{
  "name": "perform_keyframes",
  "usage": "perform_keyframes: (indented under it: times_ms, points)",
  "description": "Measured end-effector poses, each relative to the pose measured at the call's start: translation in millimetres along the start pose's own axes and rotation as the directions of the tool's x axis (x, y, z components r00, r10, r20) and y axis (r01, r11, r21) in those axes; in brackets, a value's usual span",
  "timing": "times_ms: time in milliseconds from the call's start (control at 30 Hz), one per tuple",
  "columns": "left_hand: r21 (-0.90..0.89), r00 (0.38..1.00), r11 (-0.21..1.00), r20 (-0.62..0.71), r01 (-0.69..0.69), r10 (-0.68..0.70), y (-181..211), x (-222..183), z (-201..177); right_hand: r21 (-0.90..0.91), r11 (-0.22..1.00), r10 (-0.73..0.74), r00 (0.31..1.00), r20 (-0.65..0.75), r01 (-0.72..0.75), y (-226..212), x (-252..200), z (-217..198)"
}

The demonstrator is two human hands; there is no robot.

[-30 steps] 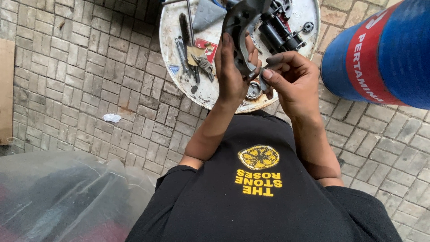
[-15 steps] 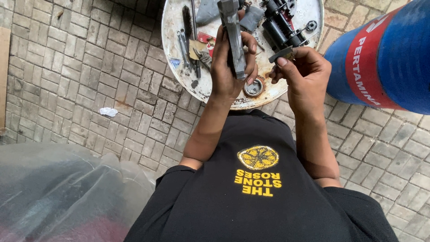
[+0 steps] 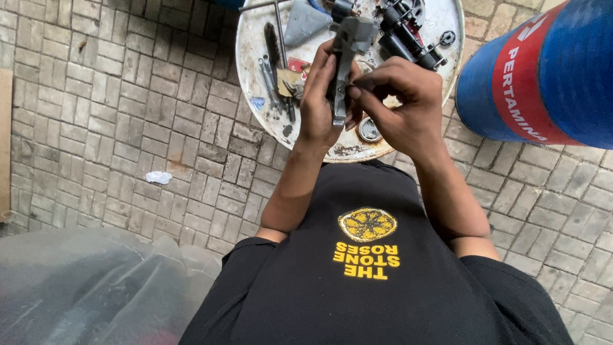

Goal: The person assembles a small mechanical component by hand, inserting a metal pin into a bracket and attaching a rubber piece. They repeatedly adjust the fit and orientation of the parts over a work surface with other disassembled components visible.

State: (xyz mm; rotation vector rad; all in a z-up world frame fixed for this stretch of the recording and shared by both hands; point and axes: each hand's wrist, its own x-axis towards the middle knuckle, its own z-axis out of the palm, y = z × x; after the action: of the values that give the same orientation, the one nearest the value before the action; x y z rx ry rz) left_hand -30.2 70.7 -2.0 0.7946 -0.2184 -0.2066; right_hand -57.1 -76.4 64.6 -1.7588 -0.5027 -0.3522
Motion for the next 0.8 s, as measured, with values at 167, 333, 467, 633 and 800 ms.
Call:
perform_keyframes:
  times_ms: [167,333,467,633,800]
  points:
    - [0.063,0.986,0.985,-0.052,0.161,-0.157,19.1,2.5,8.8,-0.18,0.979,-0.126,0.978,-0.165,0.095,21.3,12.5,12.2]
    - [0.23,0.98,0.957,-0.131,0.175,-0.148,3.8,10.2,-23.2,-0.188,0.98,-0.102,0.979,-0.178,0.068,14.7,11.1,24.3]
    - [0.207,0.987,0.966,0.006,0.157,-0.161,14.3,6.5,-21.9,-0.146,0.989,0.003,0.989,-0.147,-0.025,16.1,11.1,22.7]
    - [0.092,0.96,0.958,0.048,0.271,-0.276,25.7,13.4,-21.5,-0.417,0.903,-0.229,0.939,-0.258,0.105,13.0,12.7,35.4]
    - [0.346,0.955,0.891,-0.136,0.294,-0.263,23.7,16.4,-37.6,0.206,0.895,0.398,0.917,0.035,-0.396,8.1,7.5,39.0]
